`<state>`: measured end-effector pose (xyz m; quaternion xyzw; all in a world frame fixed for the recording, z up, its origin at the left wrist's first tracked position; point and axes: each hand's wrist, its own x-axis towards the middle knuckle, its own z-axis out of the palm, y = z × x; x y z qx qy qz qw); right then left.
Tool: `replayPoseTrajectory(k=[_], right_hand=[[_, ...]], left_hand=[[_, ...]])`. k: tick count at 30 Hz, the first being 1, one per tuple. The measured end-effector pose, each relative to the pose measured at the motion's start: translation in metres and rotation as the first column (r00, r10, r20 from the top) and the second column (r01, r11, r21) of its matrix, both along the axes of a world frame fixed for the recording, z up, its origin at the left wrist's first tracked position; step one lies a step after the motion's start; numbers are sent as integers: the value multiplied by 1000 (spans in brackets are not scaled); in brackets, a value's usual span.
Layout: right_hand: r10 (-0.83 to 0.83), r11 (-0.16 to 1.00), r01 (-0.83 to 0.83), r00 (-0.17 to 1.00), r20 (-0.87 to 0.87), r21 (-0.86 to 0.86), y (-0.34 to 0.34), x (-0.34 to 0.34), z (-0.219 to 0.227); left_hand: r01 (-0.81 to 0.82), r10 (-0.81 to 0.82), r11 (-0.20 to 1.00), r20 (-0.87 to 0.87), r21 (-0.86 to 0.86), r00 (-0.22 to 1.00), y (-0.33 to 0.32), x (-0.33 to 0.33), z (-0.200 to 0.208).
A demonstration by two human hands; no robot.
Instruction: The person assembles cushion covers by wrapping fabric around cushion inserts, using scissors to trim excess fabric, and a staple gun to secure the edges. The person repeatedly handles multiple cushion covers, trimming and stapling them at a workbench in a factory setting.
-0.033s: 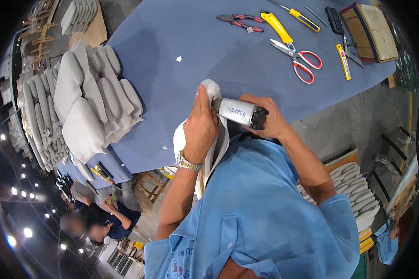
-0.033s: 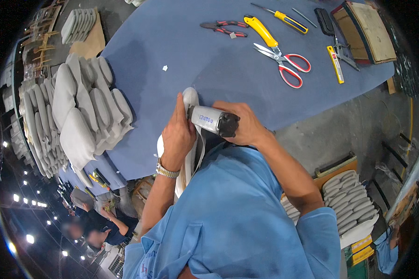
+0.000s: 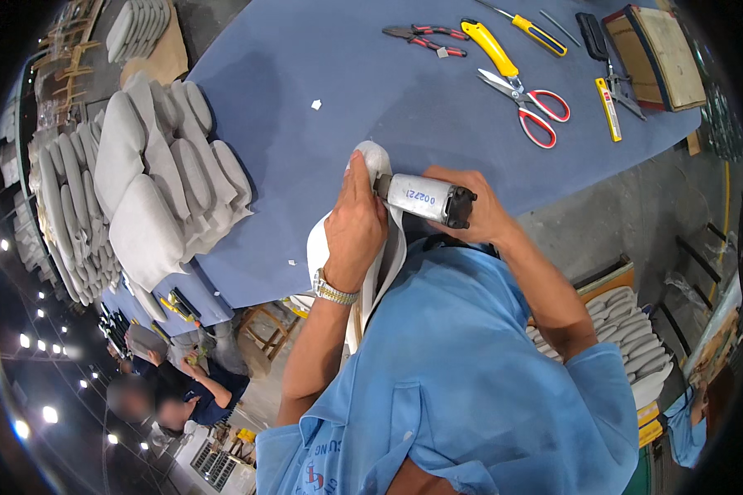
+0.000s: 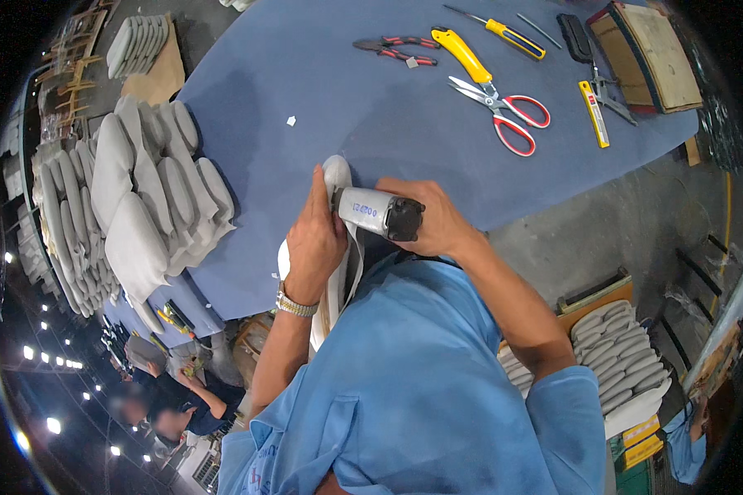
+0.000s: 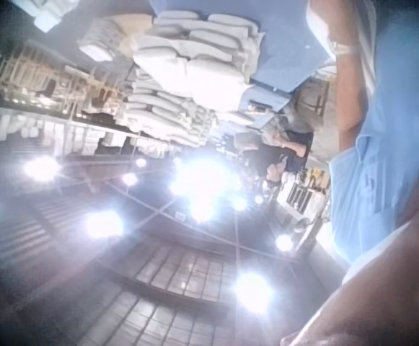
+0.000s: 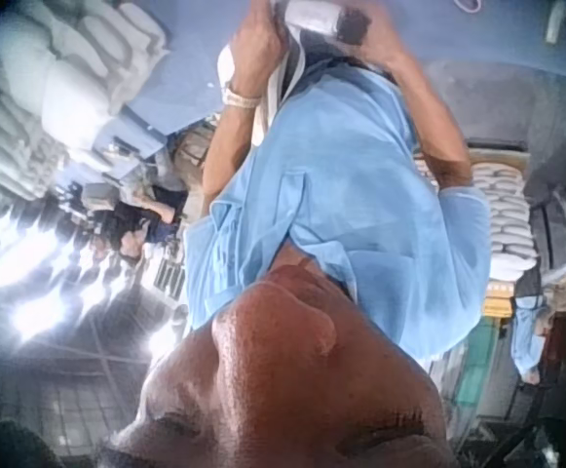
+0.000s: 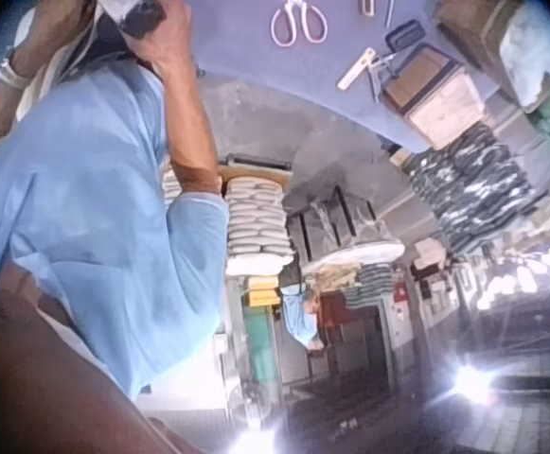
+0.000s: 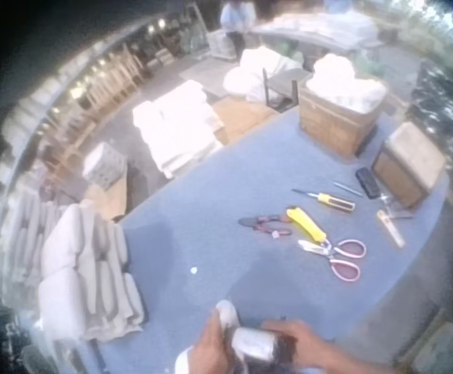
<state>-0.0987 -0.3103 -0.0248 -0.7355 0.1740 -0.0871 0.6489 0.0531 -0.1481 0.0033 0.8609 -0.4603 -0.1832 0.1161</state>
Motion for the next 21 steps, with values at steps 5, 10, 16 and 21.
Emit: replayPoseTrajectory(k=[5,10,16,21], right_hand=[[24,1000,-24,999,28,-20,-5,8,-2],[23,999,-25,998,-64,-28,-3,22,0],[-14,999,14,1000,-1,49,5,31,-2],[-69,989,55,993,94,136,-10,14,5]], left_hand=[[-2,0,998,-28,-62,1000,2,3,-1],[-70,66,997,-107,-37,992,1,17,-5],[-62,62,998,-96,6,993,8,34,5],[-133,128,990,-104,-39,986,7,20,7]])
